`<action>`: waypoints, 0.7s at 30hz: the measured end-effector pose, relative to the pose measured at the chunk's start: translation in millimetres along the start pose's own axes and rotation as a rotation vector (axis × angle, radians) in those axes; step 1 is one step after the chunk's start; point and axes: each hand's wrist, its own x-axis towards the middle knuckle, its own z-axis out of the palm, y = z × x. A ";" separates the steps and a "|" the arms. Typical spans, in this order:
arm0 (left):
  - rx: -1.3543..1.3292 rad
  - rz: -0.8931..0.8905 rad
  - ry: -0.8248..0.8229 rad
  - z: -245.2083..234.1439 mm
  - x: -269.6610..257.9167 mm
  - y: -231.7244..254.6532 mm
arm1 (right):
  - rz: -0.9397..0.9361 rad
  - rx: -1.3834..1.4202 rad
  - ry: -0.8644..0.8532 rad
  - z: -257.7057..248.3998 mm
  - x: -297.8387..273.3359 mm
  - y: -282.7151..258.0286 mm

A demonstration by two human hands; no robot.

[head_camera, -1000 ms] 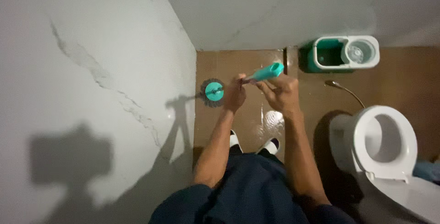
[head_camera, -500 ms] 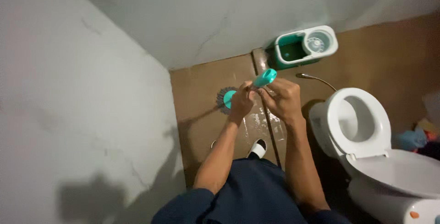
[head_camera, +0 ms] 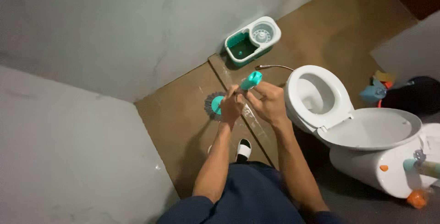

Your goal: The person assembles a mop by connecting the handle pieces and attaching the mop head, then places it into a spinner bucket and spins it manually.

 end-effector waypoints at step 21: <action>-0.311 0.277 -0.231 -9.9 87.0 125.6 | -0.130 -0.174 0.386 -79.9 34.6 -84.0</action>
